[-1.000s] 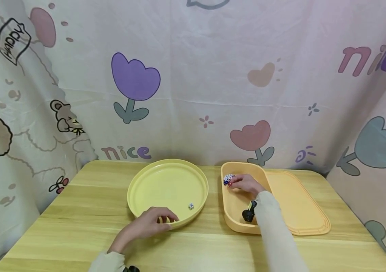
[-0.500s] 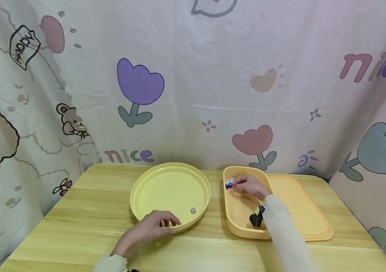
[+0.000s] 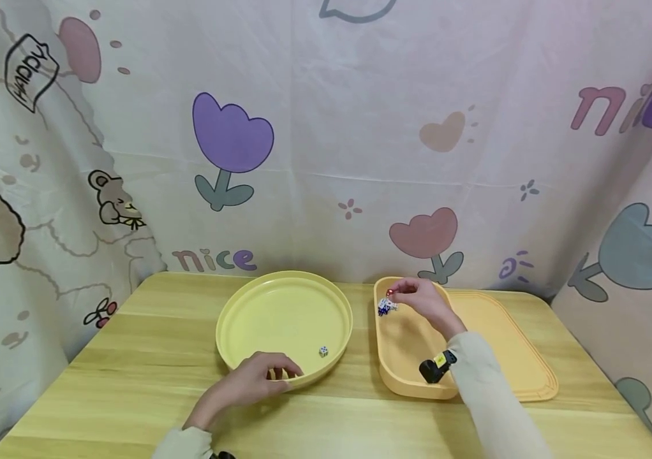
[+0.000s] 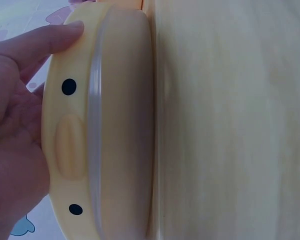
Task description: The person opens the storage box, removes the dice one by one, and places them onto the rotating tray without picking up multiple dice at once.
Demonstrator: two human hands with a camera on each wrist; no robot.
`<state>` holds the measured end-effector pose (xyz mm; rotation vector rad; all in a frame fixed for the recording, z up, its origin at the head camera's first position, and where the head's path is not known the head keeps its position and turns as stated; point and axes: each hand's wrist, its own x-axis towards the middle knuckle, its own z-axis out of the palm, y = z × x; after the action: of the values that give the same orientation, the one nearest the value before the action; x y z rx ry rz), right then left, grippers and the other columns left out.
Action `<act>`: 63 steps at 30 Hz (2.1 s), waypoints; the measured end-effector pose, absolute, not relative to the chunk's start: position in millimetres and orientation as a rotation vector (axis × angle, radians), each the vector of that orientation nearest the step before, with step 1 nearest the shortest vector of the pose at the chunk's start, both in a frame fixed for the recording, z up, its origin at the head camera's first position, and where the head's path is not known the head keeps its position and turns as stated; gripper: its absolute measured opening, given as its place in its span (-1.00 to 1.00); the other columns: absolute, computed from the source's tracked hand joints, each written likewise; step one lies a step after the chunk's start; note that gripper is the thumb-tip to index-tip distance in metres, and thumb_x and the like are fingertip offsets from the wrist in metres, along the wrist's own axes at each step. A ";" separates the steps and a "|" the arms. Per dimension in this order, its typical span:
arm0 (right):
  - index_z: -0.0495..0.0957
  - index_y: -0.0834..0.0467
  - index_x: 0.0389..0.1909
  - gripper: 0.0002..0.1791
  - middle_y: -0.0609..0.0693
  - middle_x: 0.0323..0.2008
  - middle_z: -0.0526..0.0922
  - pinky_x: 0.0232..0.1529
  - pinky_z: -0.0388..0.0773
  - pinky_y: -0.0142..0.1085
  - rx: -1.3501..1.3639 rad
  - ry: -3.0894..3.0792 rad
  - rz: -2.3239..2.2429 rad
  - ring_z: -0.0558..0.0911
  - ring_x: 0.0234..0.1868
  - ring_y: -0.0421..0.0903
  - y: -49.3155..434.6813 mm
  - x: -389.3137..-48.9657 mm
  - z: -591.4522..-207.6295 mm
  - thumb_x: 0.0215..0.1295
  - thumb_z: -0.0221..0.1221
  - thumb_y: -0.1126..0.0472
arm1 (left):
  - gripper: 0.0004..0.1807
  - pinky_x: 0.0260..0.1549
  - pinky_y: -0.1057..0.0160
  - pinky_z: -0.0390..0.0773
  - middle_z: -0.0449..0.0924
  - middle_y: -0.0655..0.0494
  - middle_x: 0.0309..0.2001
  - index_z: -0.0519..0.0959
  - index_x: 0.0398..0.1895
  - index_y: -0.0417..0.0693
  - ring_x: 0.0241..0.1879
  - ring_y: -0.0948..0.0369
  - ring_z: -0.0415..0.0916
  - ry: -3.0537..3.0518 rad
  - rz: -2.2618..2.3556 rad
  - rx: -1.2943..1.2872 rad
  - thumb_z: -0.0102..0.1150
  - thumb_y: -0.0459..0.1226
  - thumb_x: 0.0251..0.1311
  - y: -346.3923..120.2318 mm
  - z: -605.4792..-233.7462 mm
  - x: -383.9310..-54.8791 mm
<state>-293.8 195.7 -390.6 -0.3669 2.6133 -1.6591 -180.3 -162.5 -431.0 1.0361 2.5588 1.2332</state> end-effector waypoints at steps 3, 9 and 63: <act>0.62 0.35 -0.22 -0.82 0.04 -0.31 0.68 -0.14 0.53 -0.19 -0.411 2.640 -1.680 0.58 -0.29 -0.15 187.1 -285.8 -385.2 0.17 0.28 0.36 | -0.80 -0.37 0.34 0.46 0.58 0.34 -0.29 0.66 -0.12 -0.06 -0.31 0.40 0.41 2.553 1.239 1.049 0.23 -0.35 0.18 -162.6 -430.9 -181.0; 0.63 0.38 -0.25 -0.84 0.08 -0.35 0.67 -0.29 0.54 -0.30 -0.531 2.681 -1.728 0.57 -0.35 -0.12 165.7 -269.1 -373.0 0.13 0.28 0.42 | -0.80 -0.38 0.34 0.46 0.57 0.35 -0.29 0.66 -0.12 -0.06 -0.31 0.40 0.41 2.556 1.238 1.047 0.23 -0.35 0.18 -163.0 -430.1 -180.8; 0.57 0.41 -0.17 -0.74 0.21 -0.29 0.63 -0.20 0.53 -0.31 -0.663 2.552 -1.817 0.56 -0.30 -0.11 78.5 -230.9 -424.7 0.12 0.30 0.41 | -0.79 -0.37 0.34 0.47 0.59 0.31 -0.31 0.66 -0.12 -0.07 -0.33 0.41 0.42 2.569 1.218 1.066 0.24 -0.36 0.16 -162.4 -428.5 -183.3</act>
<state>-230.9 78.5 -424.7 -0.6627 2.5522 -1.8168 -183.3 -162.4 -428.5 1.0662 2.5695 1.2175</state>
